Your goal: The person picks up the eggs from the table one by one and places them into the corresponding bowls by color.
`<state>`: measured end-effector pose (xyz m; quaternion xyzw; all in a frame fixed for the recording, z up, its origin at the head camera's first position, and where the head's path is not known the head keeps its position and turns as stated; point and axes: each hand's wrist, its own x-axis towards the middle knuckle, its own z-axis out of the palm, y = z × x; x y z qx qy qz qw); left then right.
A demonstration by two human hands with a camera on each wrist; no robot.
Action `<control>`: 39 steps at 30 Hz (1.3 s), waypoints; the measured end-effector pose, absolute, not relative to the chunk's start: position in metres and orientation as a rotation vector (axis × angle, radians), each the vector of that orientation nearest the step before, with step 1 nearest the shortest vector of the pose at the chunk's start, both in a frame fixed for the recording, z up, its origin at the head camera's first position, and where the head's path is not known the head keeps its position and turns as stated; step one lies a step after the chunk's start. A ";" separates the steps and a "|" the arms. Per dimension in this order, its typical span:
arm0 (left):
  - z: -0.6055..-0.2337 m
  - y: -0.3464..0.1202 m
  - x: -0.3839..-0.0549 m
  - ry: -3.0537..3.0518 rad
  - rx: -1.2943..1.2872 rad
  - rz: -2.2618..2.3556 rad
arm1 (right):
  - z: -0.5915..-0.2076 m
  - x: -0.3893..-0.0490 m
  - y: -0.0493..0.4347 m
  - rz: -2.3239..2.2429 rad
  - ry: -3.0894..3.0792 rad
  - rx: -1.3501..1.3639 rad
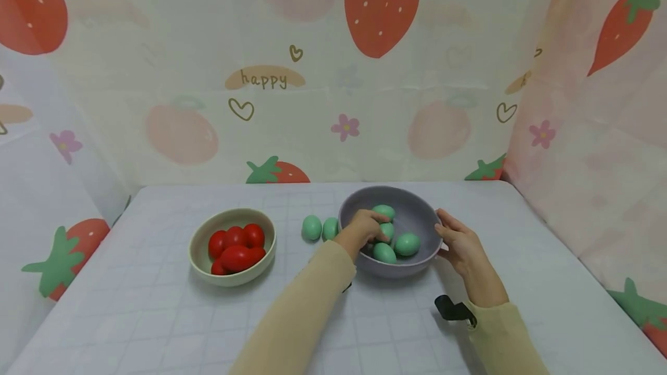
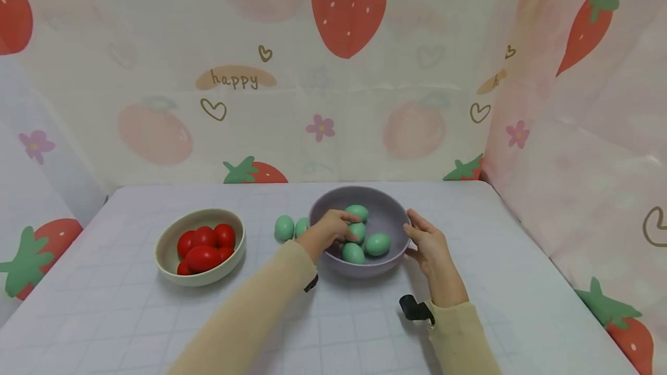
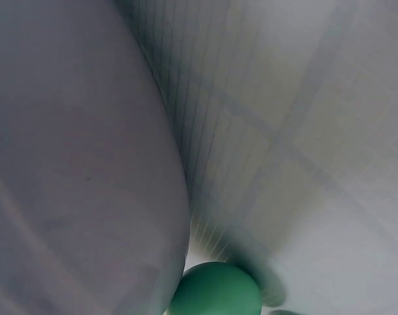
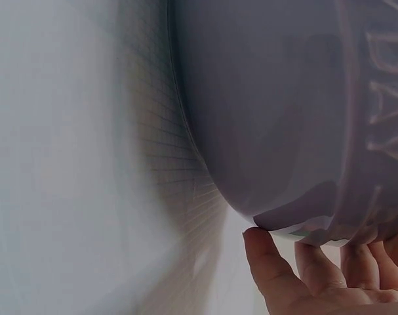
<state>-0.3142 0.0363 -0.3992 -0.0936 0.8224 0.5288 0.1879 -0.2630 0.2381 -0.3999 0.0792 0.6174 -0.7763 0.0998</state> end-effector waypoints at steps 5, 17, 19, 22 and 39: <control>-0.395 0.035 -0.307 2.347 -0.175 1.483 | -0.400 -0.263 0.238 -2.294 1.817 0.237; -0.378 0.019 -0.289 2.305 0.000 1.539 | -0.400 -0.264 0.237 -2.300 1.802 0.257; -0.373 0.015 -0.285 2.292 0.022 1.563 | -0.400 -0.265 0.237 -2.300 1.806 0.264; -0.368 0.010 -0.279 2.289 0.061 1.617 | -0.400 -0.265 0.238 -2.302 1.805 0.273; -0.366 -0.027 -0.255 2.445 0.045 2.012 | -0.400 -0.263 0.238 -2.310 1.795 0.269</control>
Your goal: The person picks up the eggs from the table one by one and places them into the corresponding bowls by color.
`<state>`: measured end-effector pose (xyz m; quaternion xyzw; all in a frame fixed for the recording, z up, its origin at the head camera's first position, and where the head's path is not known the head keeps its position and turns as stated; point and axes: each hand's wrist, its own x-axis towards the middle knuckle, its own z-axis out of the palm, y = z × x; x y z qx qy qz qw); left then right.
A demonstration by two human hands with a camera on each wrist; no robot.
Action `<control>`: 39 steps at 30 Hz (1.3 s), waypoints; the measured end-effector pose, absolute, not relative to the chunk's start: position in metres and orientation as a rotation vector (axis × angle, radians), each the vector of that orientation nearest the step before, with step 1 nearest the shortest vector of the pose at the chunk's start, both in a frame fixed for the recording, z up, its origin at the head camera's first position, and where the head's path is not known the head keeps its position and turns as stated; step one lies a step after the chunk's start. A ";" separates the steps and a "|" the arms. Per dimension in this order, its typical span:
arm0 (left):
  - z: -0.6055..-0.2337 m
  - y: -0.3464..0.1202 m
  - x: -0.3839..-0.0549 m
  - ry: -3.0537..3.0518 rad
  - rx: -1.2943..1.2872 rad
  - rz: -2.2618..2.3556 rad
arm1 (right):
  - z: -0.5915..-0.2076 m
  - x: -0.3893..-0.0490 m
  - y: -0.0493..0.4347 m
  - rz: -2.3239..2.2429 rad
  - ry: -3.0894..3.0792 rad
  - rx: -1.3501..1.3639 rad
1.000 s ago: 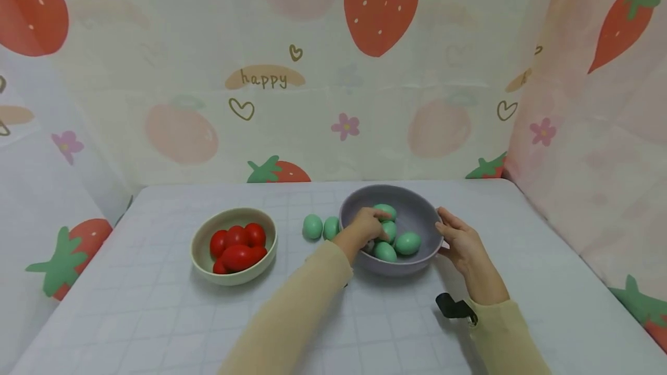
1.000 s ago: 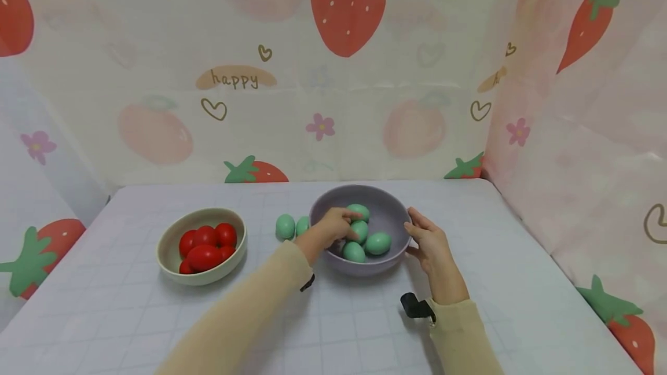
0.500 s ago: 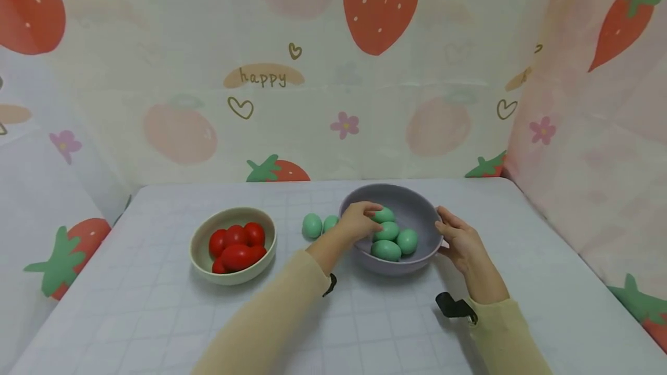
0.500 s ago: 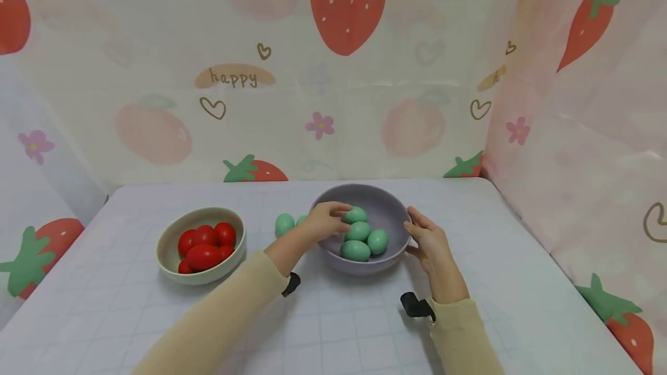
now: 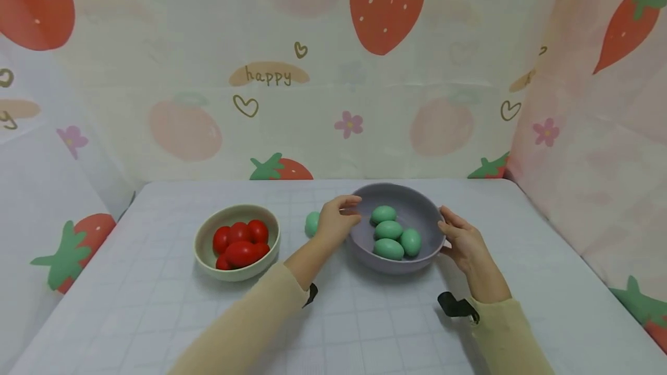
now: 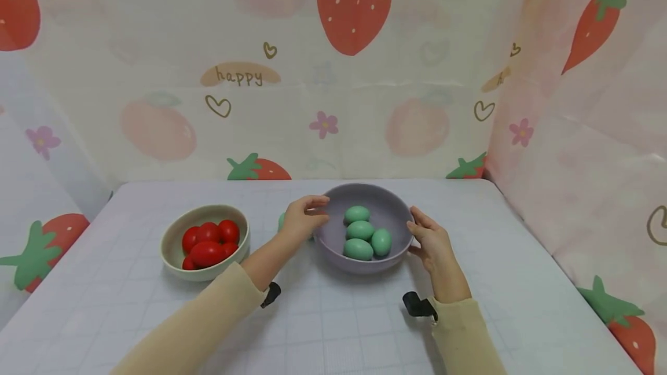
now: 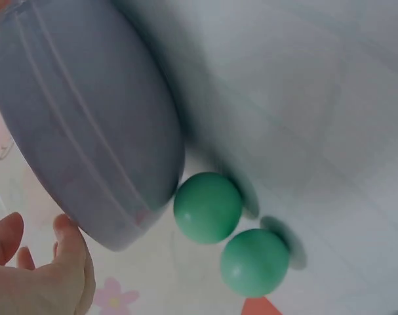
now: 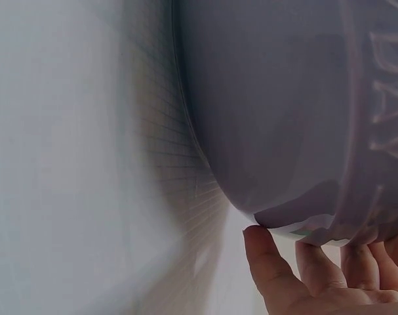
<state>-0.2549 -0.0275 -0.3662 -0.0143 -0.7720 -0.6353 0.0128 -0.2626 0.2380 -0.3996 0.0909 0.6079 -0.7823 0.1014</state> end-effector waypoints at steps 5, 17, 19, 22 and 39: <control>-0.367 -0.039 -0.250 -2.353 -0.004 -2.023 | -0.398 -0.262 0.237 -2.309 1.787 0.264; -0.383 -0.063 -0.244 -2.389 0.140 -1.919 | -0.398 -0.262 0.237 -2.318 1.782 0.252; -0.387 -0.066 -0.244 -2.376 0.126 -1.885 | -0.398 -0.262 0.237 -2.315 1.785 0.246; -0.391 -0.069 -0.244 -2.351 0.120 -1.853 | -0.398 -0.262 0.237 -2.309 1.789 0.248; -0.416 -0.080 -0.265 -2.367 0.384 -1.785 | -0.400 -0.263 0.237 -2.307 1.793 0.251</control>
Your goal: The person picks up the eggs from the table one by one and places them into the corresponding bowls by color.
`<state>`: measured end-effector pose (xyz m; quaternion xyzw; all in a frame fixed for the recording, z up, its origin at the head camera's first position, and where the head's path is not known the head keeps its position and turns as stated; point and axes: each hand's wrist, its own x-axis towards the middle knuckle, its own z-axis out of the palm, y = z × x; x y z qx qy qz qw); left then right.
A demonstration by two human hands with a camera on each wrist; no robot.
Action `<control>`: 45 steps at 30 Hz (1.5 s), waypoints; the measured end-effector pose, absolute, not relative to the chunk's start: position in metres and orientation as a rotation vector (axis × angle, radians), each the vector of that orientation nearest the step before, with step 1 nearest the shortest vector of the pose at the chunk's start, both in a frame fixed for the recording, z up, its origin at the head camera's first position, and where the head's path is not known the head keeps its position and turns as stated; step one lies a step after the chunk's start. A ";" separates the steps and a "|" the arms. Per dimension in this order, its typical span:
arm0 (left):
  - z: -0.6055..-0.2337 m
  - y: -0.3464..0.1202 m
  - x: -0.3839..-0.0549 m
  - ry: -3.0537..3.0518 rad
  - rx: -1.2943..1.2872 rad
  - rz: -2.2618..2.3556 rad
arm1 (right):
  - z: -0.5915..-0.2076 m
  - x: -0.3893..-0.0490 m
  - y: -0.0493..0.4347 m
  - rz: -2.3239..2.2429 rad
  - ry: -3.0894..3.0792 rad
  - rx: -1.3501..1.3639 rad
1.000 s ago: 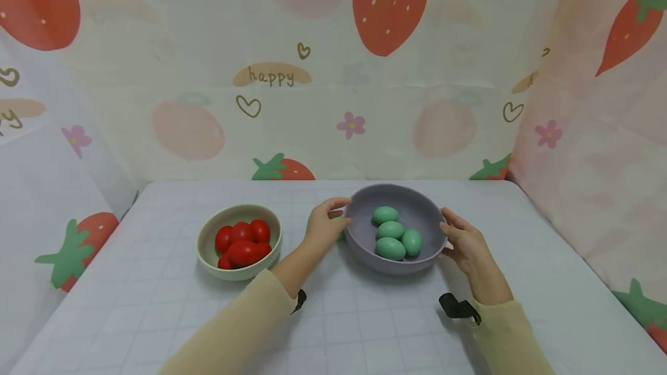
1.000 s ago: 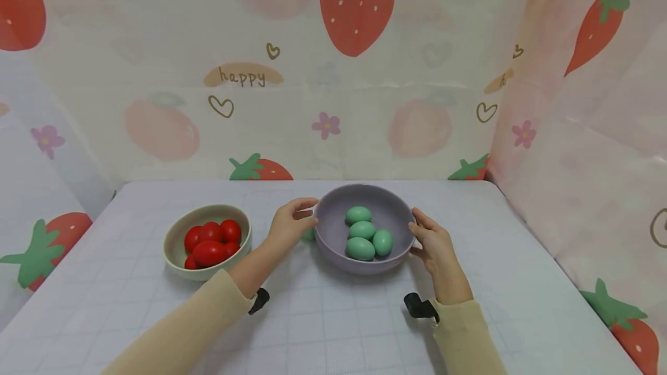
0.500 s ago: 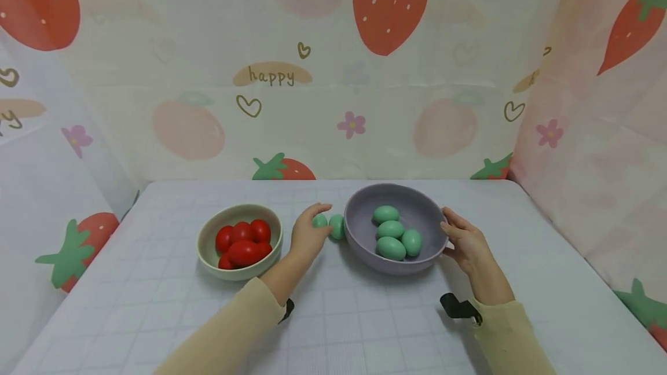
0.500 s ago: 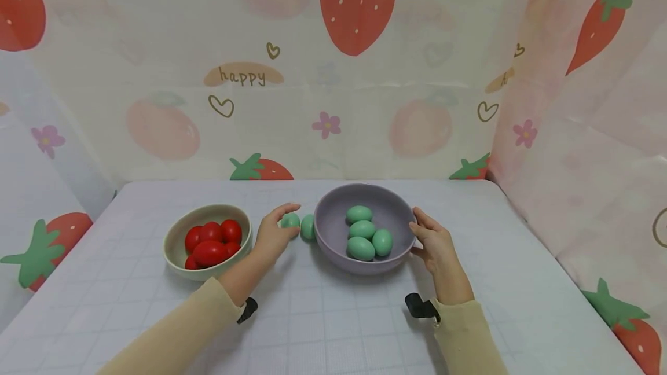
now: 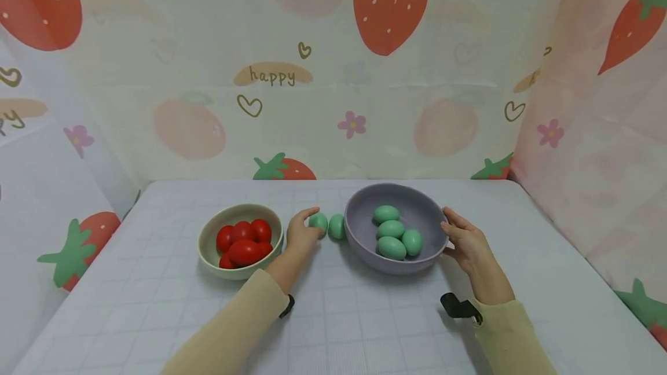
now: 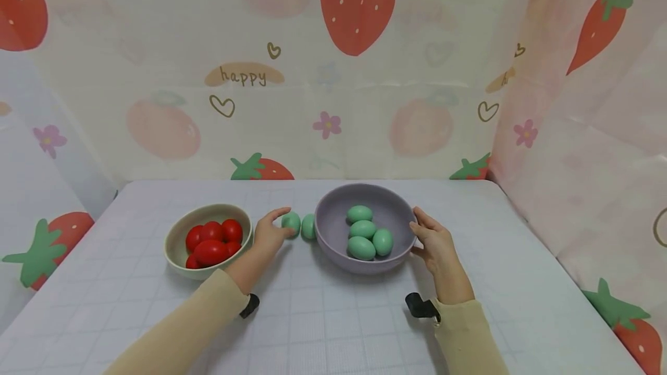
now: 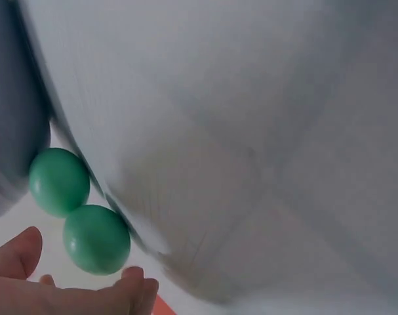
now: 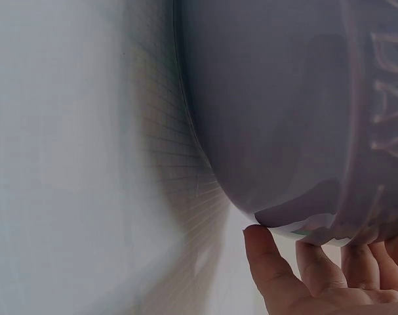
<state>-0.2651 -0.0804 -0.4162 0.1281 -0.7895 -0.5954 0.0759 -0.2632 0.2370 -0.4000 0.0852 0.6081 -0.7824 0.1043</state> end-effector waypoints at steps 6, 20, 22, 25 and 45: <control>-0.416 -0.072 -0.273 -2.369 0.522 -1.917 | -0.400 -0.259 0.240 -2.320 1.781 0.270; -0.421 -0.073 -0.286 -2.279 0.682 -2.054 | -0.409 -0.270 0.245 -2.279 1.832 0.223; -0.422 -0.073 -0.286 -2.287 0.678 -2.041 | -0.409 -0.269 0.245 -2.281 1.828 0.232; -0.425 -0.073 -0.286 -2.290 0.683 -2.010 | -0.401 -0.261 0.240 -2.278 1.833 0.238; -0.416 -0.072 -0.283 -2.527 0.650 -1.698 | -0.398 -0.263 0.239 -2.282 1.840 0.226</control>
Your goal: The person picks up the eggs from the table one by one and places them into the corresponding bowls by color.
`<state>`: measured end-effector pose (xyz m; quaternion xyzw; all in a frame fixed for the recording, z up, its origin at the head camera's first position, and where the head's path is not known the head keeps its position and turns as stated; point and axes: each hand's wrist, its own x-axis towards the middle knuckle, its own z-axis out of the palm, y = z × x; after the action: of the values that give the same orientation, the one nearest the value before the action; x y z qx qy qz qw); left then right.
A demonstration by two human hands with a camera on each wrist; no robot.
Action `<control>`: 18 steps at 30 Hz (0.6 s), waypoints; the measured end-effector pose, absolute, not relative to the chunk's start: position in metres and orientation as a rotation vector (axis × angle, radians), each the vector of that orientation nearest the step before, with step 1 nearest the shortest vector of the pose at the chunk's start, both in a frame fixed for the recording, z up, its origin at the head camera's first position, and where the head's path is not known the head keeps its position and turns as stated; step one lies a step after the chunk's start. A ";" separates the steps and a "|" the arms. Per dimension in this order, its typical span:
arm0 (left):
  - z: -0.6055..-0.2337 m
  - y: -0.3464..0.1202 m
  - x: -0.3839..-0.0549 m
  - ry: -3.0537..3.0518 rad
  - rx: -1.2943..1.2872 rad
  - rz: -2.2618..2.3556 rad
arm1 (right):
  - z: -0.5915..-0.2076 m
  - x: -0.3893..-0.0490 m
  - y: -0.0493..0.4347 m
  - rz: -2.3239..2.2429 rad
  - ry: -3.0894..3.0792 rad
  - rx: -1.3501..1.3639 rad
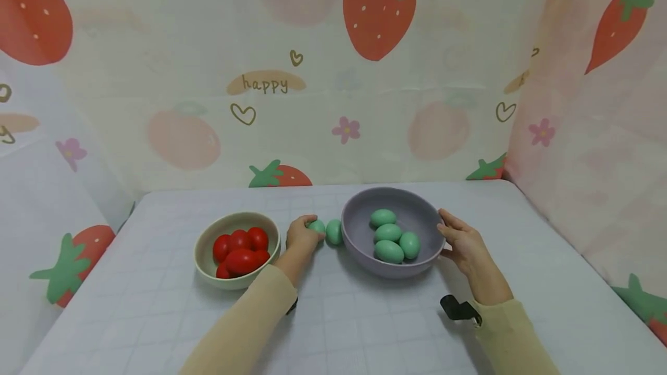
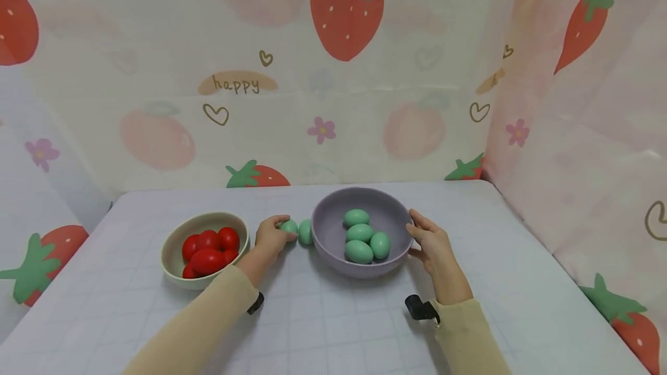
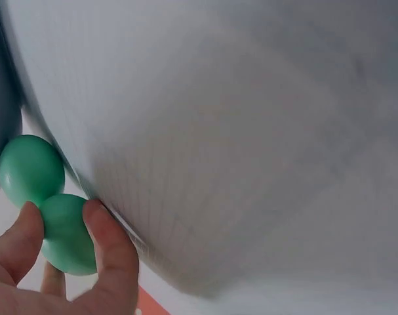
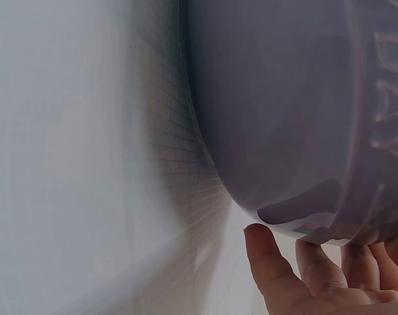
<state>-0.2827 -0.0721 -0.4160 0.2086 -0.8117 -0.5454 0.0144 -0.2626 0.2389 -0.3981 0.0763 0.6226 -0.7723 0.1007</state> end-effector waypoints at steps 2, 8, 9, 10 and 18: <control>-0.416 -0.073 -0.285 -2.512 0.651 -1.737 | -0.397 -0.263 0.239 -2.281 1.841 0.231; -0.414 -0.074 -0.292 -2.445 0.684 -1.921 | -0.396 -0.265 0.239 -2.294 1.837 0.249; -0.414 -0.074 -0.292 -2.440 0.694 -1.932 | -0.397 -0.265 0.239 -2.297 1.834 0.250; -0.414 -0.074 -0.292 -2.436 0.704 -1.935 | -0.397 -0.265 0.239 -2.298 1.832 0.247; -0.419 -0.076 -0.289 -2.406 0.693 -1.887 | -0.399 -0.263 0.237 -2.268 1.855 0.225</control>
<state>-0.2886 -0.0757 -0.4186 0.2211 -0.7673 -0.6020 0.0032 -0.2632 0.2372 -0.3989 0.0761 0.6281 -0.7677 0.1014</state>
